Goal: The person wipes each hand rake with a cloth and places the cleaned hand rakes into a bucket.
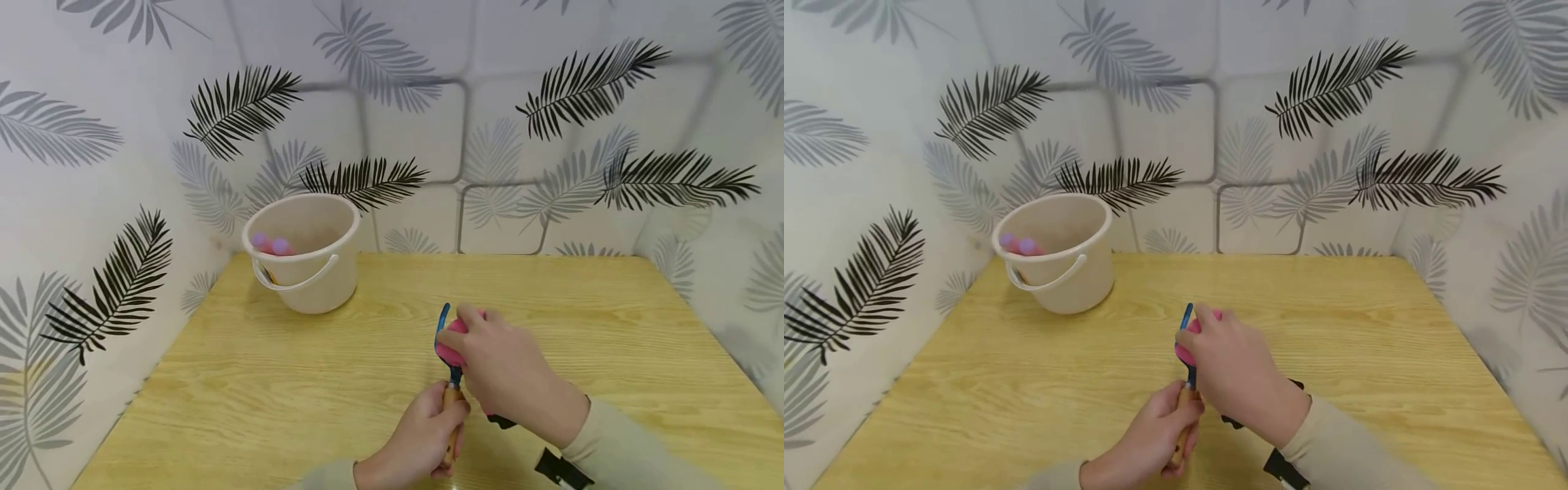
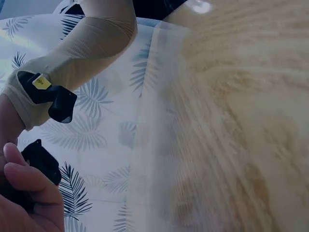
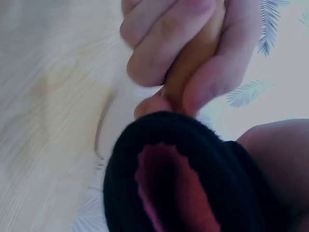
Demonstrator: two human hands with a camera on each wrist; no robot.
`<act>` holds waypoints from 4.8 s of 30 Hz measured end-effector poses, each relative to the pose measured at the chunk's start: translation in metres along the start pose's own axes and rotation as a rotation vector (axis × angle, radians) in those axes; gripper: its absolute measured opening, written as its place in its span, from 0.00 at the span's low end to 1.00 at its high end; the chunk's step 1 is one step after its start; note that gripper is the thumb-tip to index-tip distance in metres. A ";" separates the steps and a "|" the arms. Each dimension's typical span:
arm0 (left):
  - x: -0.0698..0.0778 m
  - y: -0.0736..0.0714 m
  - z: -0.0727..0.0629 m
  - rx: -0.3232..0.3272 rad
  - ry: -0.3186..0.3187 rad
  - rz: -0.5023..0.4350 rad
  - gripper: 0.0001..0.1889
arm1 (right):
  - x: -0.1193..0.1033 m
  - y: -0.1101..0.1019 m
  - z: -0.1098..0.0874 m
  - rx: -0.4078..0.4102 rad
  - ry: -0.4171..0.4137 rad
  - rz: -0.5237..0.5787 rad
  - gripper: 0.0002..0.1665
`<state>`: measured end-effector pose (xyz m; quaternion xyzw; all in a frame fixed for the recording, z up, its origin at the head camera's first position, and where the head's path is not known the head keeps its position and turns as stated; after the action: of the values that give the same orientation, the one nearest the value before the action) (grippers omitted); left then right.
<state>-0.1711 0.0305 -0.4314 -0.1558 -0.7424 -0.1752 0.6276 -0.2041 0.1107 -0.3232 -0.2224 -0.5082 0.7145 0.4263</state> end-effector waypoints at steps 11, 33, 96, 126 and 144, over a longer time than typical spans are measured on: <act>-0.002 -0.003 -0.001 0.041 -0.011 0.013 0.10 | 0.002 0.002 -0.004 -0.008 -0.019 -0.005 0.22; 0.001 -0.014 0.000 0.096 0.018 -0.026 0.10 | 0.016 0.004 -0.015 -0.030 0.024 0.039 0.20; 0.004 -0.027 0.011 0.120 0.060 -0.113 0.09 | 0.036 0.016 -0.005 0.136 0.085 0.140 0.20; 0.002 -0.033 0.008 0.135 0.077 0.004 0.11 | 0.017 0.013 0.006 0.009 0.027 0.126 0.20; -0.005 -0.025 0.007 0.130 0.068 -0.021 0.13 | 0.014 0.009 -0.003 -0.036 0.045 0.043 0.22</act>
<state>-0.1875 0.0116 -0.4390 -0.1011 -0.7320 -0.1383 0.6594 -0.2129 0.1231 -0.3308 -0.2570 -0.5064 0.7089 0.4183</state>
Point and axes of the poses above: each hand's wrist, its own z-axis towards the middle knuckle, its own y-axis out of the palm, x = y × z, the point moved 7 cm from there along z, towards the middle knuckle, and after that the axes turned 1 degree about x, right-handed, at the moved point
